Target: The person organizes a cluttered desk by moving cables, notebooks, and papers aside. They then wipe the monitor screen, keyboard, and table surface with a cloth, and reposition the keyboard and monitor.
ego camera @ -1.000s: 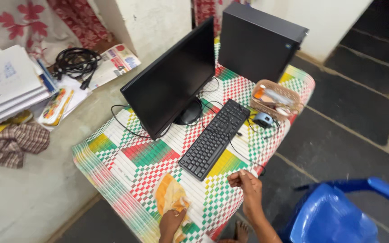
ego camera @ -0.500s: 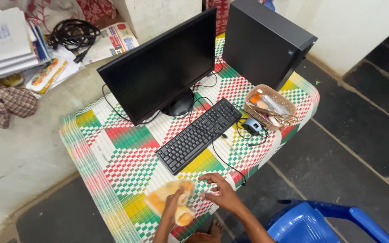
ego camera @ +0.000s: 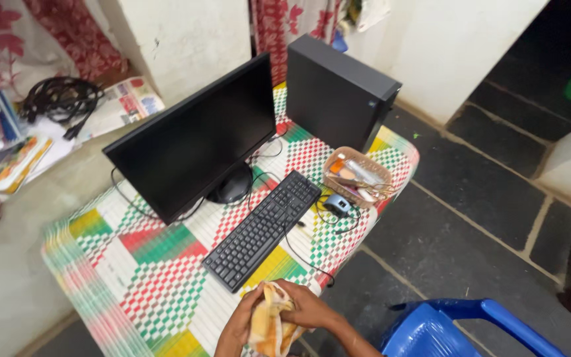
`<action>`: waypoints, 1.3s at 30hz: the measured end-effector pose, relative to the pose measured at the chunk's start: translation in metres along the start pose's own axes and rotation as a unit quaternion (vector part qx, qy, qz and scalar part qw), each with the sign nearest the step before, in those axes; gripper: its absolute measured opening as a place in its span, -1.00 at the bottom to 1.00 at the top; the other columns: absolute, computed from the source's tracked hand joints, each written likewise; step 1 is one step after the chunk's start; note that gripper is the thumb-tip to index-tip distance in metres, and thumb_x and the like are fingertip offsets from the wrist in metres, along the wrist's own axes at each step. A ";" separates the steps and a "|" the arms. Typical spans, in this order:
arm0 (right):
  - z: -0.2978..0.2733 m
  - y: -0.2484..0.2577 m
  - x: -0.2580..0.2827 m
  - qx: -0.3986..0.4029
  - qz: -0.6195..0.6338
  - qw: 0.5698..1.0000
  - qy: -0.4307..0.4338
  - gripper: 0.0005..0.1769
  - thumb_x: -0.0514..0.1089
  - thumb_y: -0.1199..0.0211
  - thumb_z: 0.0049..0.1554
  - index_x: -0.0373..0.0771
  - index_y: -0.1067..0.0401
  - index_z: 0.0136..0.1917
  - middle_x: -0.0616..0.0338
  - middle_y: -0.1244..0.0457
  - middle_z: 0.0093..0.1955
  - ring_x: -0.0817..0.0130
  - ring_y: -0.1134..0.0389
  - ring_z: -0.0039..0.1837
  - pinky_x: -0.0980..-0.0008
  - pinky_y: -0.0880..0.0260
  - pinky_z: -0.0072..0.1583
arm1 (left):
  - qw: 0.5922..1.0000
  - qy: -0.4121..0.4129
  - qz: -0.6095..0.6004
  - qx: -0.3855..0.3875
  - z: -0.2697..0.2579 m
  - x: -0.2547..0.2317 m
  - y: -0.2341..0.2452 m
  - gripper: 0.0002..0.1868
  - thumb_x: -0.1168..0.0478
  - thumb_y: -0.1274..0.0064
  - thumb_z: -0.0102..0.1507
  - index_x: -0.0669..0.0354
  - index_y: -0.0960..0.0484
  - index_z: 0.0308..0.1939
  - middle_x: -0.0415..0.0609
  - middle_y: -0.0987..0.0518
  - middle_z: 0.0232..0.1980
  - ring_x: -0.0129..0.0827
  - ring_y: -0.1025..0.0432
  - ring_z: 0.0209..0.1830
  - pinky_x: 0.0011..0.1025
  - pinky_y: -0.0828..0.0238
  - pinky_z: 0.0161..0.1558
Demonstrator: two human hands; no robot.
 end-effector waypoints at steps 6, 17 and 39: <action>0.016 0.027 -0.142 -0.190 0.052 0.975 -0.105 -0.43 -0.40 -0.16 -0.06 -0.24 -0.46 0.25 0.01 -0.45 0.08 0.22 -0.45 0.16 0.35 -0.44 0.21 | 0.987 -0.081 0.136 0.000 -0.015 -0.058 0.014 -0.45 -0.14 0.09 0.27 0.04 -0.53 0.23 -0.03 -0.68 0.07 -0.35 -0.54 -0.02 -0.33 -0.47 -0.04; 0.070 0.042 -0.166 -0.150 -0.222 0.955 -0.128 -0.45 -0.23 -0.33 -0.16 -0.24 -0.51 0.16 -0.23 -0.29 0.27 -0.12 -0.22 0.40 0.16 -0.25 0.40 | 0.945 -0.085 0.094 -0.301 -0.023 -0.068 0.154 -0.20 -0.13 -0.17 0.17 0.06 -0.35 0.43 -0.09 -0.49 0.34 -0.22 -0.34 0.29 -0.11 -0.37 0.14; 0.218 0.229 -0.166 -0.093 -0.261 0.959 -0.061 -0.43 -0.10 -0.41 -0.11 -0.21 -0.50 0.20 -0.09 -0.39 0.14 -0.03 -0.41 0.19 0.13 -0.40 0.24 | 0.825 -0.155 0.068 -0.539 0.048 -0.088 0.163 -0.57 0.09 -0.43 0.08 0.47 -0.73 -0.24 0.07 -0.69 -0.29 -0.30 -0.54 -0.42 -0.36 -0.49 -0.33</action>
Point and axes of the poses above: each hand's wrist, its own z-axis towards the middle knuckle, its own y-axis out of the back of the hand, x = y × z, the point moved 8 cm from there along z, towards the middle knuckle
